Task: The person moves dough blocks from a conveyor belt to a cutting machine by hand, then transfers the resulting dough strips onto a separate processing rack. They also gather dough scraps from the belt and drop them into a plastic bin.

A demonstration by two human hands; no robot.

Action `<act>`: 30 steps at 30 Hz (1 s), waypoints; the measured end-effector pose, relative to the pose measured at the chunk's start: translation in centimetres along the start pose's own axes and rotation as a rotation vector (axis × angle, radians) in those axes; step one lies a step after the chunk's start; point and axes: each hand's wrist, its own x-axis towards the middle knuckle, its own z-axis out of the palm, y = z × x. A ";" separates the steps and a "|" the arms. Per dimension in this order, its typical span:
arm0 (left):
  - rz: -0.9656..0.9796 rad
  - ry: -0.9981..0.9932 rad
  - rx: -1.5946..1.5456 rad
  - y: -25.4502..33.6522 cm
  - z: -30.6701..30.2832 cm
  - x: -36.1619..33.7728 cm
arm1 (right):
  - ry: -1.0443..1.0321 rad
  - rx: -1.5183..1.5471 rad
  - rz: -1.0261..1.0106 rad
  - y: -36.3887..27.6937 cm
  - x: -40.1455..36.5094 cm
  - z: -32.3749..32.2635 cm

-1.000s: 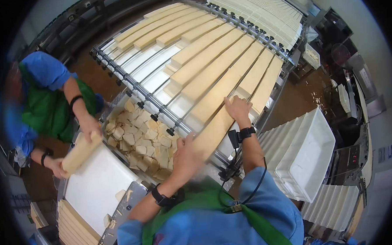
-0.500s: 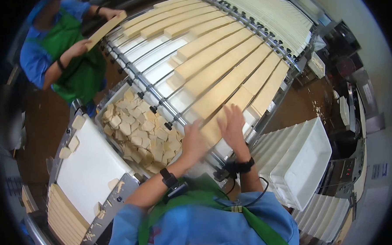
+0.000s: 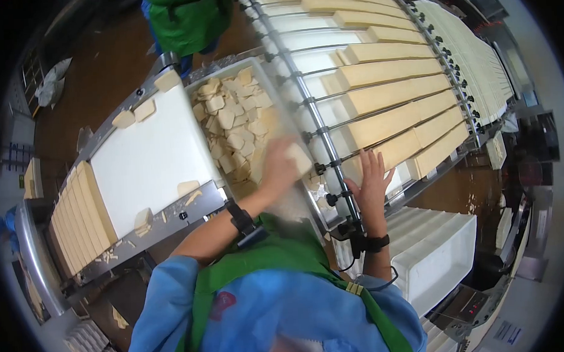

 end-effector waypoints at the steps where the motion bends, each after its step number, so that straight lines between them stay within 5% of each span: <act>1: -0.014 0.009 0.000 -1.5 -1.0 0.1 | -0.004 -0.010 0.000 -0.2 0.0 0.0; 14: -0.317 0.044 0.315 -11.0 -8.8 -2.4 | -0.003 -0.107 -0.057 -0.5 -0.1 1.0; 22: -0.005 0.100 0.338 -7.9 -16.1 -6.0 | -0.179 -0.205 -0.002 -0.2 0.6 2.7; 26: -0.066 0.251 0.292 -9.9 -23.6 -10.4 | -0.202 -0.382 0.169 -6.0 2.5 0.9; 30: -0.276 0.755 0.391 -14.3 -30.8 -17.2 | -0.036 -0.254 -0.073 -16.8 7.6 2.8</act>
